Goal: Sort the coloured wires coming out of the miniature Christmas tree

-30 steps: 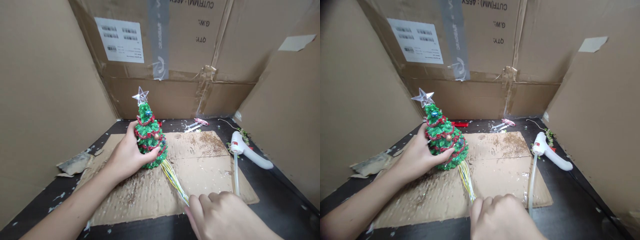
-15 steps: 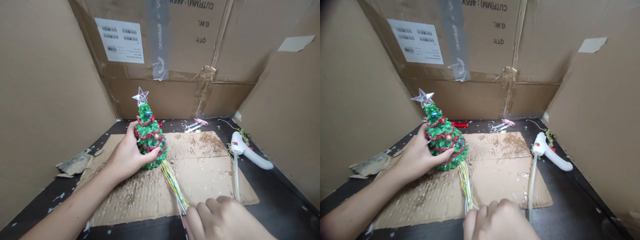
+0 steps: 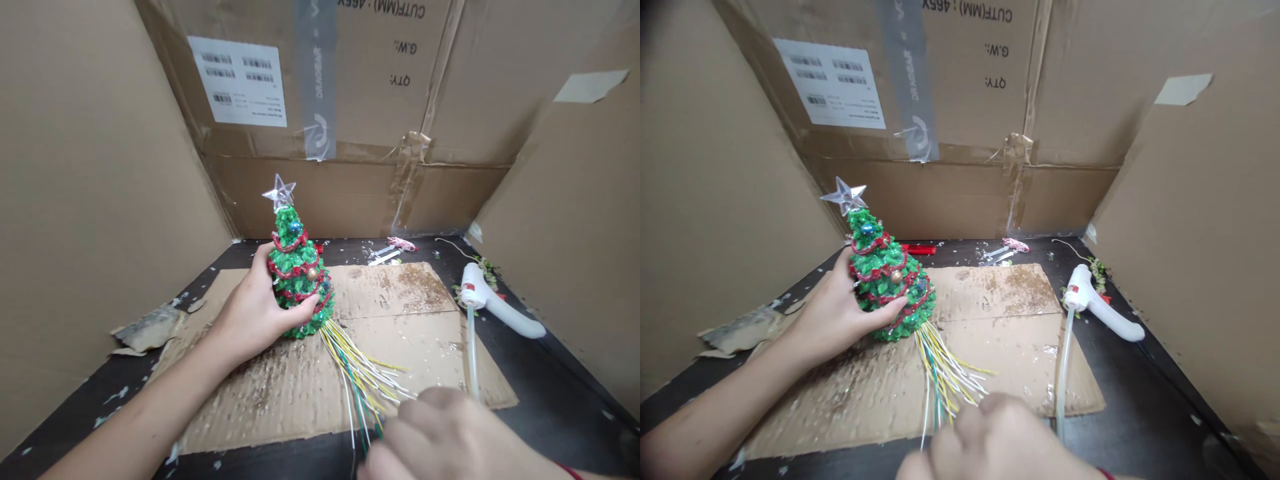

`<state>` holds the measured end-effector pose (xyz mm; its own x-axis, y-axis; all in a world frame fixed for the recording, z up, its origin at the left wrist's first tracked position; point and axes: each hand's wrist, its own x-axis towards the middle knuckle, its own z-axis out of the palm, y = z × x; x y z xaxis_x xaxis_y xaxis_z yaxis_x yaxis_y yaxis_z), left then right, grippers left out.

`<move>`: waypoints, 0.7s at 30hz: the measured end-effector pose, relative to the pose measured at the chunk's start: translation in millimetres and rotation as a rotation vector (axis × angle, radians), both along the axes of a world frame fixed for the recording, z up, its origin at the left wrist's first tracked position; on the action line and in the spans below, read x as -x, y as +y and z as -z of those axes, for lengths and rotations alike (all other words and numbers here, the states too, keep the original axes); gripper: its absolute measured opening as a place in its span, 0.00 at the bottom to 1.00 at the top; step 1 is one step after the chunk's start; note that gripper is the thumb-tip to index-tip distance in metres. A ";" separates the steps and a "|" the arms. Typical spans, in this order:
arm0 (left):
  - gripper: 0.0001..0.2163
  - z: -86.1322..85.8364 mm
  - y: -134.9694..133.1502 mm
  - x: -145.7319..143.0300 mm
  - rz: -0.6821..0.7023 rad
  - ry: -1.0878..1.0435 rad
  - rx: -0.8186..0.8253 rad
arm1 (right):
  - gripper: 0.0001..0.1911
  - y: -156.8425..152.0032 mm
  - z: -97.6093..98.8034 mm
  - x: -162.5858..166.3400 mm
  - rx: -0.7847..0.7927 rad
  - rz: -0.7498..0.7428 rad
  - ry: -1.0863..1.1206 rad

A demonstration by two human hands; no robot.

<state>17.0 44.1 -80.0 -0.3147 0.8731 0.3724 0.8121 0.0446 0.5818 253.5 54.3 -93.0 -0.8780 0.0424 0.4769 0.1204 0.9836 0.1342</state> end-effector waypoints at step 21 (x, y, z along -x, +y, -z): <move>0.30 -2.4 -1.6 -3.9 0.003 -0.068 0.011 | 0.09 26.2 -9.0 1.9 0.452 0.421 -0.214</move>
